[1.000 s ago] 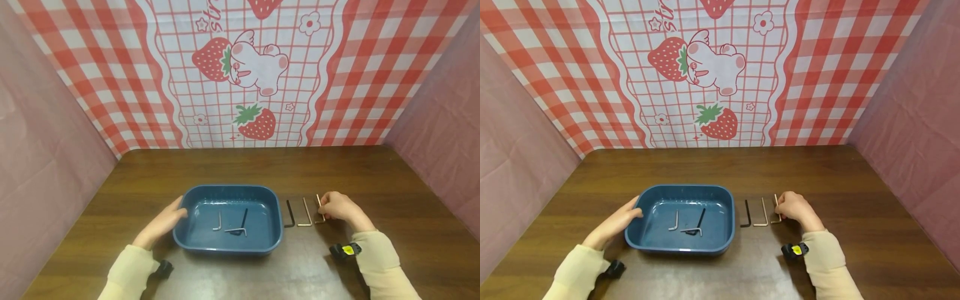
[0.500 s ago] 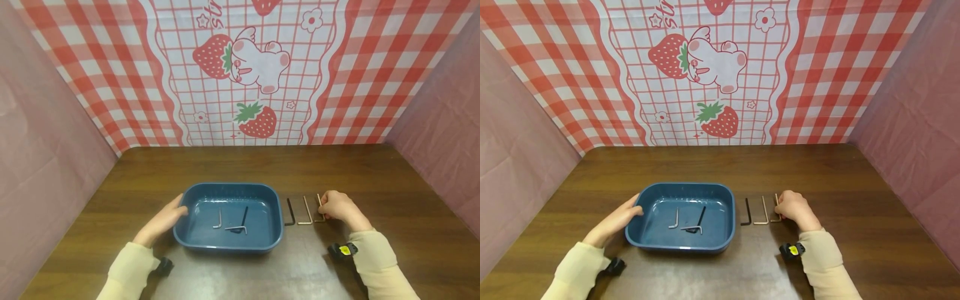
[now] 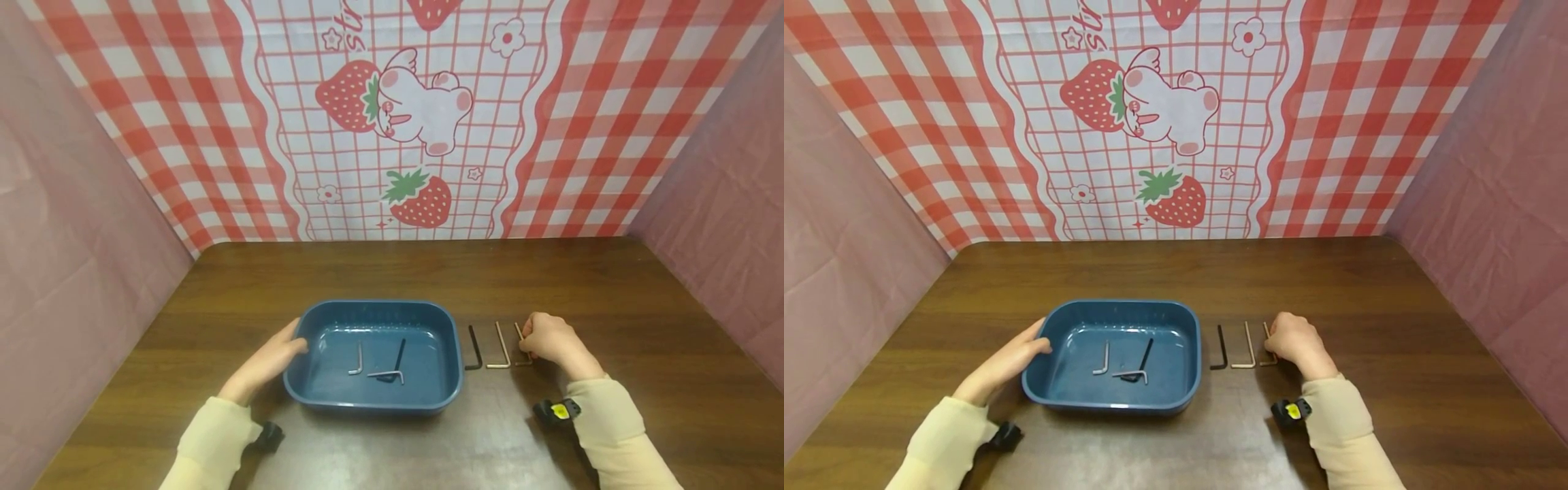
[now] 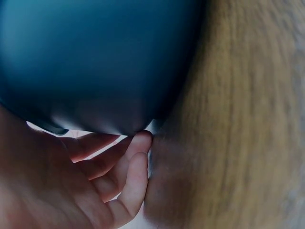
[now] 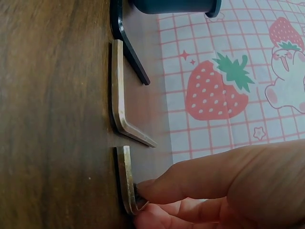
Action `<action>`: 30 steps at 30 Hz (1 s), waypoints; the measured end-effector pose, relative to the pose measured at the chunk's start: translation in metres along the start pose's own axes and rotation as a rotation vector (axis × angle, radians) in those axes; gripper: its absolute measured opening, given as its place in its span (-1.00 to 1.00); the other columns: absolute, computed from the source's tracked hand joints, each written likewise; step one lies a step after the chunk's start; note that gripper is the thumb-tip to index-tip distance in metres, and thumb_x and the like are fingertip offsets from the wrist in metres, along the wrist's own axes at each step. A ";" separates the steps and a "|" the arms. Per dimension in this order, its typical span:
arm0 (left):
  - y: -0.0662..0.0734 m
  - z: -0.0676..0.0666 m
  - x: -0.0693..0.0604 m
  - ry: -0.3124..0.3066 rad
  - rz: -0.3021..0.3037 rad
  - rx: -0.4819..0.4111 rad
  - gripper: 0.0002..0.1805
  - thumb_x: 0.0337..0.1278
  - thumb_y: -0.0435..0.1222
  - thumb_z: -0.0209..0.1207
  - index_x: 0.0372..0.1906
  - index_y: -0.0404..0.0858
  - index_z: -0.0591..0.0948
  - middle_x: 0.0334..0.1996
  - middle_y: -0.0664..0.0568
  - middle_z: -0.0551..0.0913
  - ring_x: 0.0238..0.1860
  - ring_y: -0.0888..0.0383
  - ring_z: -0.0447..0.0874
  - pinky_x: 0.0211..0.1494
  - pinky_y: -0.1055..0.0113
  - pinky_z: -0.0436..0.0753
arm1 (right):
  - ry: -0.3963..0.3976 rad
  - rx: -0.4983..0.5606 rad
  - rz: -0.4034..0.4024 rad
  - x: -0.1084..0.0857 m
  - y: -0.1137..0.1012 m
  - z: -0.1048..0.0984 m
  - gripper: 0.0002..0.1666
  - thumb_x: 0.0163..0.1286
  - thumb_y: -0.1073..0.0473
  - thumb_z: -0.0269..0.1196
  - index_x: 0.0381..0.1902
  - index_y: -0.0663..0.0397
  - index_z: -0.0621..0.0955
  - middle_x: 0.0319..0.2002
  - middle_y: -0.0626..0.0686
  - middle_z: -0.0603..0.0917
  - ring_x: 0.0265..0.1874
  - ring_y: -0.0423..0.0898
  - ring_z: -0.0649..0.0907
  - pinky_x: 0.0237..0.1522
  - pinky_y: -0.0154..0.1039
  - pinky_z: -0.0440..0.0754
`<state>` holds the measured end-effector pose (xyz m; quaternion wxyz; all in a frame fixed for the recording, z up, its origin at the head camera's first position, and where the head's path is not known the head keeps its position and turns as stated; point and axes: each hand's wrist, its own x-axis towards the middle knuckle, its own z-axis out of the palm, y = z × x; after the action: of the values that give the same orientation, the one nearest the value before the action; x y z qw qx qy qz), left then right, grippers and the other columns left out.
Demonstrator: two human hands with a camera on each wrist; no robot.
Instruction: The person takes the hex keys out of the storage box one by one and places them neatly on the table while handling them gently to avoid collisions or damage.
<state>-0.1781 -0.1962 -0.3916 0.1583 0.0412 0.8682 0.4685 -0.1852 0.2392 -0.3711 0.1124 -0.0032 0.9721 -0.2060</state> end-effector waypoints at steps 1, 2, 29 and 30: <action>0.000 0.000 0.000 0.000 -0.001 -0.001 -0.25 0.05 -0.30 -0.07 0.39 -0.34 0.00 0.38 -0.26 0.03 0.37 -0.20 -0.03 0.33 -0.14 0.05 | -0.001 -0.001 0.000 0.000 0.000 0.000 -0.90 -0.07 0.24 0.18 -0.56 0.15 0.48 -0.74 -0.06 0.55 -0.63 -0.13 0.51 -0.55 -0.25 0.37; 0.000 0.000 0.000 0.000 -0.002 -0.001 -0.25 0.05 -0.30 -0.07 0.39 -0.34 0.00 0.38 -0.26 0.03 0.37 -0.20 -0.03 0.33 -0.14 0.05 | -0.001 -0.003 -0.001 0.000 0.000 0.000 -0.90 -0.07 0.24 0.18 -0.56 0.15 0.48 -0.74 -0.06 0.55 -0.63 -0.12 0.51 -0.55 -0.25 0.37; -0.001 0.000 0.001 0.000 0.005 0.001 -0.25 0.04 -0.31 -0.08 0.39 -0.34 0.00 0.38 -0.26 0.02 0.38 -0.20 -0.05 0.34 -0.13 0.02 | 0.012 -0.034 0.009 -0.001 -0.001 -0.002 -0.90 -0.04 0.23 0.18 -0.53 0.15 0.51 -0.69 -0.03 0.57 -0.59 -0.09 0.53 -0.53 -0.20 0.41; -0.001 0.000 0.001 -0.001 0.003 0.001 -0.25 0.04 -0.30 -0.08 0.39 -0.35 -0.01 0.38 -0.26 0.02 0.38 -0.20 -0.06 0.34 -0.13 0.01 | 0.023 -0.040 0.006 -0.001 -0.002 -0.003 -0.89 -0.03 0.22 0.18 -0.52 0.16 0.51 -0.66 0.00 0.58 -0.56 -0.06 0.54 -0.51 -0.17 0.43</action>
<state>-0.1795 -0.1965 -0.3925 0.1580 0.0429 0.8684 0.4681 -0.1849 0.2389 -0.3680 0.1015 -0.0002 0.9773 -0.1862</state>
